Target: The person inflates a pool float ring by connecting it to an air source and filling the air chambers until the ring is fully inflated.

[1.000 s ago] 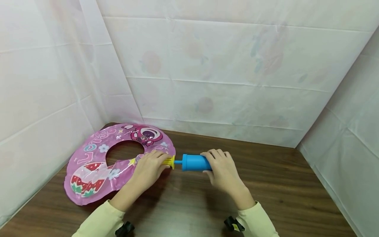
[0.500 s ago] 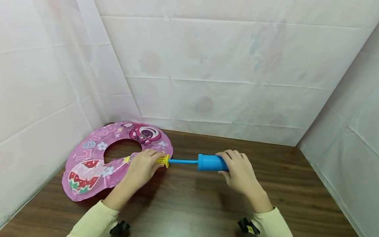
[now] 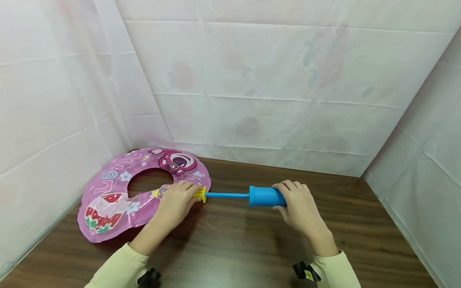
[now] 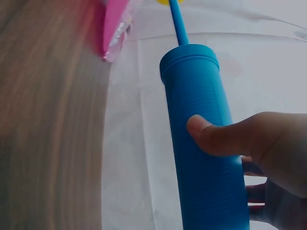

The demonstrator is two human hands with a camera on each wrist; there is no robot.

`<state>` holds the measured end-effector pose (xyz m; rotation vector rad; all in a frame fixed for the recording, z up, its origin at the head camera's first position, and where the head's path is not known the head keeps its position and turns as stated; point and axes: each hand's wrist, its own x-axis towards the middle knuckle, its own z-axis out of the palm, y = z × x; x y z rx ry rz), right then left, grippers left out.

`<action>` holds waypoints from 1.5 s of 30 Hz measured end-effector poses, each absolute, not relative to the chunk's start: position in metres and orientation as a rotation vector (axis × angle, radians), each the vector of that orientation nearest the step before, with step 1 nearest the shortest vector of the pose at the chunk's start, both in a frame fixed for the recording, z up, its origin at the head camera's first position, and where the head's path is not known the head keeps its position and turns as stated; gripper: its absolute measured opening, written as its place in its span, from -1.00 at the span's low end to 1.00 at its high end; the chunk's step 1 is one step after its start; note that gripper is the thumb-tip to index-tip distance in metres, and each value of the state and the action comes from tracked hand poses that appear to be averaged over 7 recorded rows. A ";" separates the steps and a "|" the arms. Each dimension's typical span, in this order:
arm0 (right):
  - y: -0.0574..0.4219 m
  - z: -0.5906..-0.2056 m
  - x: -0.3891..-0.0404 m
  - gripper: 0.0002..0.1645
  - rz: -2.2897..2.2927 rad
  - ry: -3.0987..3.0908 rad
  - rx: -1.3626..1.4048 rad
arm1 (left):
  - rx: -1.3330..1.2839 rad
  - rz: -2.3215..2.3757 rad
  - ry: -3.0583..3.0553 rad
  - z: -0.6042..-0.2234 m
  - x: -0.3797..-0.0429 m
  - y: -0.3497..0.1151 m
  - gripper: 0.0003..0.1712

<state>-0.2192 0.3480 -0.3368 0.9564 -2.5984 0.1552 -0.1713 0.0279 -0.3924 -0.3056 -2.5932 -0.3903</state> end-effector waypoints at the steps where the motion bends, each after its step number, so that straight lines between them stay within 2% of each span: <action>1: 0.346 -0.336 -0.219 -0.30 0.160 -2.605 0.952 | -0.312 -0.382 -2.585 -0.393 -0.172 0.030 -0.65; 28: 0.263 -0.355 -0.212 -0.26 0.087 -2.498 1.013 | -0.377 -0.282 -2.529 -0.397 -0.174 0.036 -0.63; 45: 0.283 -0.347 -0.212 -0.25 0.116 -2.492 0.970 | -0.445 -0.341 -2.471 -0.396 -0.177 0.019 -0.63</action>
